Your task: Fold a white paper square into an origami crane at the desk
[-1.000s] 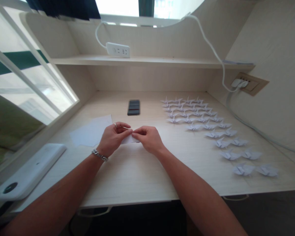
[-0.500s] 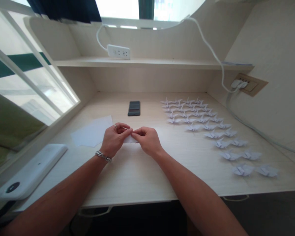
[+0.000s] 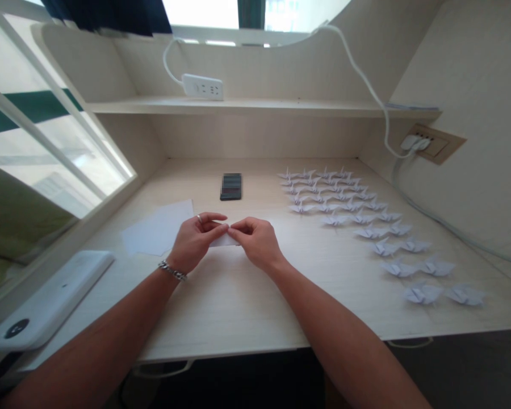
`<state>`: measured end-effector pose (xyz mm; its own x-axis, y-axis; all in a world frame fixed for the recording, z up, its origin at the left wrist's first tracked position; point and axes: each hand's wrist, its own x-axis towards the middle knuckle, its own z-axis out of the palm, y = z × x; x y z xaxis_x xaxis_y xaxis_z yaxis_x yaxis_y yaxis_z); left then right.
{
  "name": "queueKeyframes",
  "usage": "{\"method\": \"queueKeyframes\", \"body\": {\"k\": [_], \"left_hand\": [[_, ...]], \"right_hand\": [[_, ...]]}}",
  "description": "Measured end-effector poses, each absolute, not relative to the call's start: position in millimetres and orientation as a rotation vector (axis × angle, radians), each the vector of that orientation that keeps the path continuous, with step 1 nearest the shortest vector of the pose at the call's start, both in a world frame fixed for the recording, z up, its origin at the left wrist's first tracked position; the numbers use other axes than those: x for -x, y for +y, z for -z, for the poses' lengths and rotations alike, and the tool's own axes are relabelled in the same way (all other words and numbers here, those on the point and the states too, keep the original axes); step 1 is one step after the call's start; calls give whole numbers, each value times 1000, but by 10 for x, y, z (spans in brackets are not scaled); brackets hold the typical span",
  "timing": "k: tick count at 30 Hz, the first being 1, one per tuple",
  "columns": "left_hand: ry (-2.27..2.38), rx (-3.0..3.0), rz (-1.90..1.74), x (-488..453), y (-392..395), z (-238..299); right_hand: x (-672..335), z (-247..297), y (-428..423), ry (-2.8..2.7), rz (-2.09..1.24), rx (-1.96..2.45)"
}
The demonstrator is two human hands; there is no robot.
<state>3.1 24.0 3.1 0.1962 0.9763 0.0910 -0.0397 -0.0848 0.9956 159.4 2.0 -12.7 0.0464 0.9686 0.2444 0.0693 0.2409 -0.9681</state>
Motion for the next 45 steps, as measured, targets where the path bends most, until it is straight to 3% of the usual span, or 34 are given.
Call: {"method": "queueKeyframes", "body": {"k": [19, 22, 29, 40, 45], "left_hand": [[975, -1324, -952, -56, 211, -53], [1006, -1375, -953, -52, 201, -75], [1053, -1305, -960, -41, 196, -132], [1074, -1306, -963, -34, 204, -123], [1077, -1316, -949, -24, 201, -147]], "right_hand": [[-1575, 134, 14, -1274, -755, 1216], [-1581, 111, 26, -1213, -861, 1179], [-1794, -7, 64, -1122, -1469, 1100], [-1838, 67, 88, -1279, -1403, 1170], [-1867, 10, 68, -1190, -1554, 1141]]}}
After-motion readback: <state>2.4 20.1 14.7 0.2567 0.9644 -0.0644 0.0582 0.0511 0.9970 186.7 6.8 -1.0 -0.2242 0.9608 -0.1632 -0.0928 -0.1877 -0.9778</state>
